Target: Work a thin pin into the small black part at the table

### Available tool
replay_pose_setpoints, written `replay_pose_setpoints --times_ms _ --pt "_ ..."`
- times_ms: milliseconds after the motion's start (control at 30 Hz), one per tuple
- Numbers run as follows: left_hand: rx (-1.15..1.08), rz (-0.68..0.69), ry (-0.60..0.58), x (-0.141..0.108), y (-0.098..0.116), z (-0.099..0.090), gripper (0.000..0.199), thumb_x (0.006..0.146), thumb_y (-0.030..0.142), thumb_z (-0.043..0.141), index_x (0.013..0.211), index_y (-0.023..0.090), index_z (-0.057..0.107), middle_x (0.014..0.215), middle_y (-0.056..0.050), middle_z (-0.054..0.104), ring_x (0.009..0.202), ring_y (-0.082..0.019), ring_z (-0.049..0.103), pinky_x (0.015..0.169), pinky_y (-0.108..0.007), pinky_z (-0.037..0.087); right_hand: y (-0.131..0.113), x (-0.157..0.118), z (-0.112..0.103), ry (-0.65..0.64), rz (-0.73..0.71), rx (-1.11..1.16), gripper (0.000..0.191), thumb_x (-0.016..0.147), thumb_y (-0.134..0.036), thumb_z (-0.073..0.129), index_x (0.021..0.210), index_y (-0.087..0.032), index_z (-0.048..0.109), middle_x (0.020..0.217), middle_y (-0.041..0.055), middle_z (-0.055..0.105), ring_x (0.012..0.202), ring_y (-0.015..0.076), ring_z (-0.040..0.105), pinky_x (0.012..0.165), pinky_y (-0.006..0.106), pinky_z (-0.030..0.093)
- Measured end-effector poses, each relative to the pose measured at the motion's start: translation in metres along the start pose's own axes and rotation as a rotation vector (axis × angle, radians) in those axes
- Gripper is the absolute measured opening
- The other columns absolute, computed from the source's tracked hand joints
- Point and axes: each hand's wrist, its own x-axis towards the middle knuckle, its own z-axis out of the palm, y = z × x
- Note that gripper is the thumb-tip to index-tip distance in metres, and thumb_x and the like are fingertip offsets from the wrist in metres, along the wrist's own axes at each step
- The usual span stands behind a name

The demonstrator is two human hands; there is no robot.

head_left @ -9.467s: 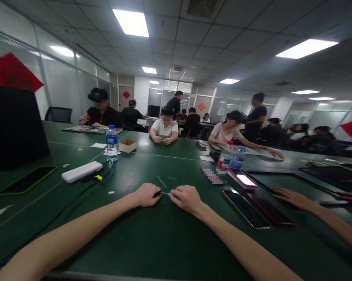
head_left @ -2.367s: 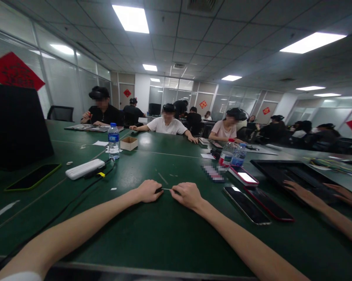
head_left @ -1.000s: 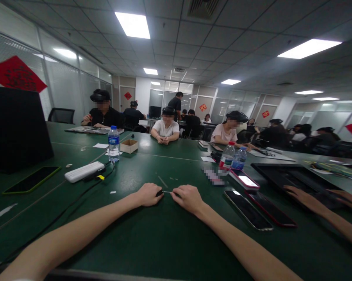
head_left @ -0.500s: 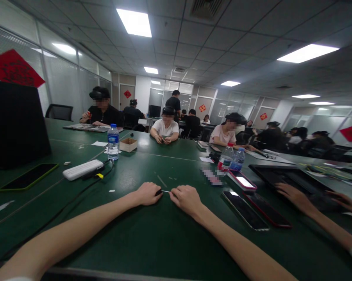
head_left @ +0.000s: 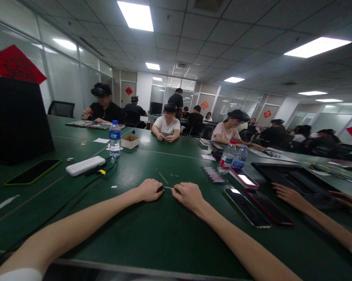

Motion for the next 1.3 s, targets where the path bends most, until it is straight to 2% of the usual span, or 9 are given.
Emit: replay_pose_setpoints --times_ms 267,633,1100,1300 --pt "-0.018 -0.011 -0.008 0.000 -0.001 0.000 0.038 0.088 0.043 0.035 0.086 0.017 0.063 0.084 -0.010 0.066 0.078 -0.023 0.063 0.070 -0.032 0.047 -0.002 0.000 0.002 -0.011 -0.018 0.011 0.042 0.093 -0.041 0.034 0.090 -0.020 0.069 0.077 0.0054 0.066 0.065 0.0114 0.058 0.061 0.020 0.039" --pt "0.024 0.008 0.004 0.000 -0.002 0.002 0.040 0.089 0.043 0.032 0.087 0.017 0.063 0.083 -0.011 0.067 0.078 -0.023 0.063 0.070 -0.034 0.048 0.000 0.000 0.013 0.052 0.023 0.013 0.041 0.092 -0.043 0.036 0.084 -0.020 0.069 0.073 0.0039 0.066 0.064 0.0112 0.057 0.061 0.021 0.038" --pt "-0.039 -0.019 -0.014 -0.001 -0.003 0.000 0.039 0.088 0.043 0.035 0.086 0.017 0.063 0.083 -0.010 0.066 0.077 -0.022 0.063 0.070 -0.032 0.047 -0.002 0.001 0.013 0.036 0.007 0.034 0.041 0.092 -0.043 0.035 0.085 -0.020 0.069 0.072 0.0035 0.066 0.062 0.0107 0.056 0.060 0.021 0.037" --pt "-0.023 0.016 -0.006 -0.002 -0.003 0.000 0.037 0.089 0.041 0.035 0.084 0.017 0.063 0.083 -0.010 0.067 0.078 -0.021 0.062 0.072 -0.032 0.046 0.001 -0.001 0.011 0.056 -0.027 0.051 0.041 0.092 -0.040 0.035 0.084 -0.019 0.069 0.073 0.0043 0.066 0.061 0.0102 0.055 0.058 0.020 0.035"
